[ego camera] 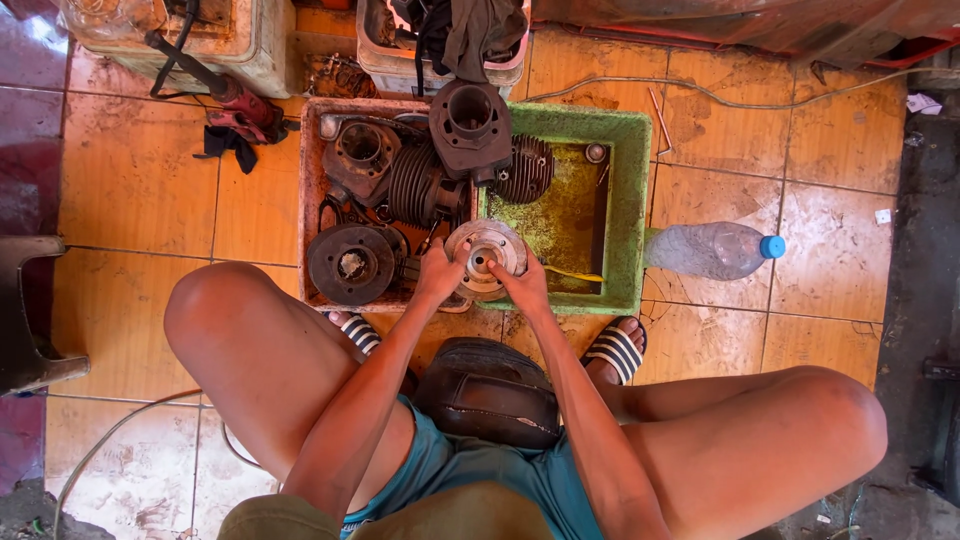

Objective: Cleaning a motorcycle engine cylinder head with a brush, solvent, and cloth

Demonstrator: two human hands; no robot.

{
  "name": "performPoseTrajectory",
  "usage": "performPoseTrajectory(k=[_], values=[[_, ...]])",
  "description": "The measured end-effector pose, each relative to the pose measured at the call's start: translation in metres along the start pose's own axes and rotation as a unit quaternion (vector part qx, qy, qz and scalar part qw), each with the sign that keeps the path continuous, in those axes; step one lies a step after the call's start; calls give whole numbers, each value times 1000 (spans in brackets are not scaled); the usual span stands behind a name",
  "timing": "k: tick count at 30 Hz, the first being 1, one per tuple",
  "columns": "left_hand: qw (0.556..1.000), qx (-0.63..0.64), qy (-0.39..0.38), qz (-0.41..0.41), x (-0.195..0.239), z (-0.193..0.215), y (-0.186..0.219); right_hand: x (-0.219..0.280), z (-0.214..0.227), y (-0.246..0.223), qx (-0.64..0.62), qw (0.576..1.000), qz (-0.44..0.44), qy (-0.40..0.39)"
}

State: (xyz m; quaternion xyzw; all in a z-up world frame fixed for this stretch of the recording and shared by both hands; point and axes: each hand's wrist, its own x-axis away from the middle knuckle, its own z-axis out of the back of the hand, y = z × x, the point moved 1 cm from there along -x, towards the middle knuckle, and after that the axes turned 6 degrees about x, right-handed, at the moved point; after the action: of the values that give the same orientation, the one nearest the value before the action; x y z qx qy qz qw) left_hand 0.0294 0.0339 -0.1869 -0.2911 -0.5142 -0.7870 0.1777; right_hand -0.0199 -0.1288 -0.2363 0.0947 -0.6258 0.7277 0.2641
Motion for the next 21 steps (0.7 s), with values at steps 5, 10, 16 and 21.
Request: performPoseTrajectory(k=[5,10,16,21], values=[[999,-32,-29,-11,-6,-2,-6,2,6,-8,34,999,2,-23],[997,-66,-27,-14,-8,6,-4,6,9,-15,42,998,-5,-48],[995,-69,-70,-17,-34,27,-29,12,4,-37,59,995,2,-83],[998,34,-28,-38,-50,12,-44,17,8,-47,70,992,35,-102]])
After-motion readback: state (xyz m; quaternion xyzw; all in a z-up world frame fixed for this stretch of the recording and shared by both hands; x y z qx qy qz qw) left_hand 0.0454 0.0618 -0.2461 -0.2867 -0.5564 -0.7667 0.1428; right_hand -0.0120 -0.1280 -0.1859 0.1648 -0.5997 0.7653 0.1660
